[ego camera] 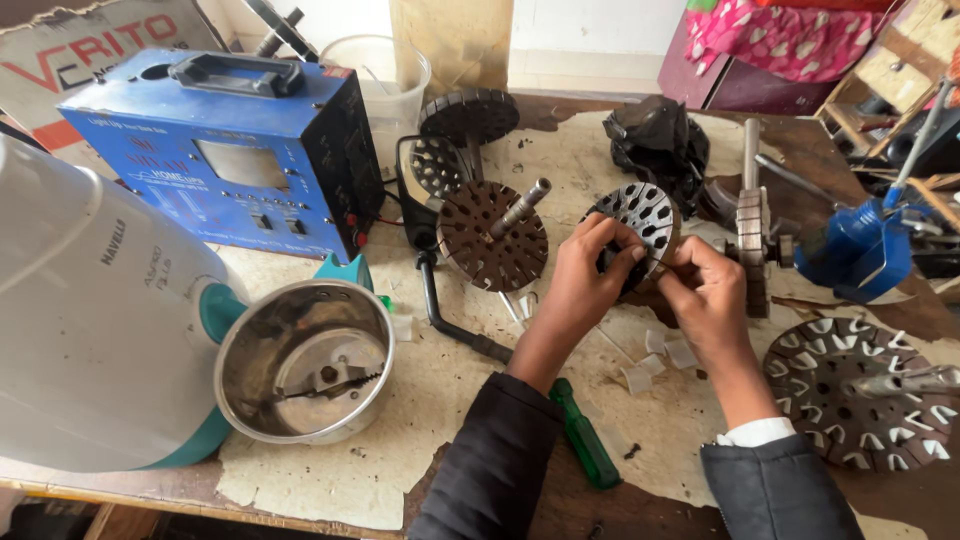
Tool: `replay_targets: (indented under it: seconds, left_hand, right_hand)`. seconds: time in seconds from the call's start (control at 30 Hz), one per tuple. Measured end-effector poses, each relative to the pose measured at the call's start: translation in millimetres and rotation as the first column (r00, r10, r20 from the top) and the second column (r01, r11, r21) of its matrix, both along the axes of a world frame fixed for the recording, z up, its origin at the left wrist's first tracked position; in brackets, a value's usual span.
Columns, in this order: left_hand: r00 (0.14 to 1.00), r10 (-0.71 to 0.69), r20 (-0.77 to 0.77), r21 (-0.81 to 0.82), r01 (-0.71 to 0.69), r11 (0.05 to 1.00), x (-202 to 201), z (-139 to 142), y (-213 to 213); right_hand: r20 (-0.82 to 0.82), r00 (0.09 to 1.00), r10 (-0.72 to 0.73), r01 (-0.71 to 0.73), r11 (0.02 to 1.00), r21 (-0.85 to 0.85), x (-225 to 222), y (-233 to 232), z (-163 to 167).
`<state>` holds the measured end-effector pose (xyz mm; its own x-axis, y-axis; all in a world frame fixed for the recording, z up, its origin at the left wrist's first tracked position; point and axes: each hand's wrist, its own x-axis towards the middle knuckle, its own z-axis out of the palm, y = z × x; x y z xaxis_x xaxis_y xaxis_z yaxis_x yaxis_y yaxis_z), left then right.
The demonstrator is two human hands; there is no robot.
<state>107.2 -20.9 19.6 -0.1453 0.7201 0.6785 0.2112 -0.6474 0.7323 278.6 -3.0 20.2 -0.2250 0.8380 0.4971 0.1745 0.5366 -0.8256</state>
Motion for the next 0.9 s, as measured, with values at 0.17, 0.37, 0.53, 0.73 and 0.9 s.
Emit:
replay_targets:
  seconds: [0.17, 0.37, 0.53, 0.73, 0.9]
  left_hand:
    - [0.997, -0.044, -0.061, 0.038, 0.046, 0.998, -2.9, -3.1, -1.9]
    - [0.994, -0.075, -0.085, 0.026, 0.078, 0.997, -8.7, -1.0, -3.9]
    - [0.987, -0.080, -0.141, 0.052, 0.088, 0.995, -12.0, 0.9, -7.2]
    - [0.987, -0.075, -0.140, 0.019, 0.079, 0.997, -10.2, 3.4, -12.7]
    - [0.990, -0.070, -0.119, 0.009, 0.071, 0.997, -8.5, 7.0, -16.8]
  right_hand:
    - [0.039, 0.999, -0.005, -0.002, 0.984, 0.179, 1.2, 2.8, -3.5]
    - [0.022, 0.994, -0.108, 0.104, 0.986, 0.127, -6.0, -1.7, 0.4]
    - [0.034, 0.988, -0.151, 0.142, 0.973, 0.182, -10.0, -8.2, 5.4]
    - [0.078, 0.975, -0.207, 0.178, 0.944, 0.277, -9.8, -8.5, 6.5]
    - [0.073, 0.976, -0.207, 0.193, 0.968, 0.162, -10.2, -6.5, 5.7]
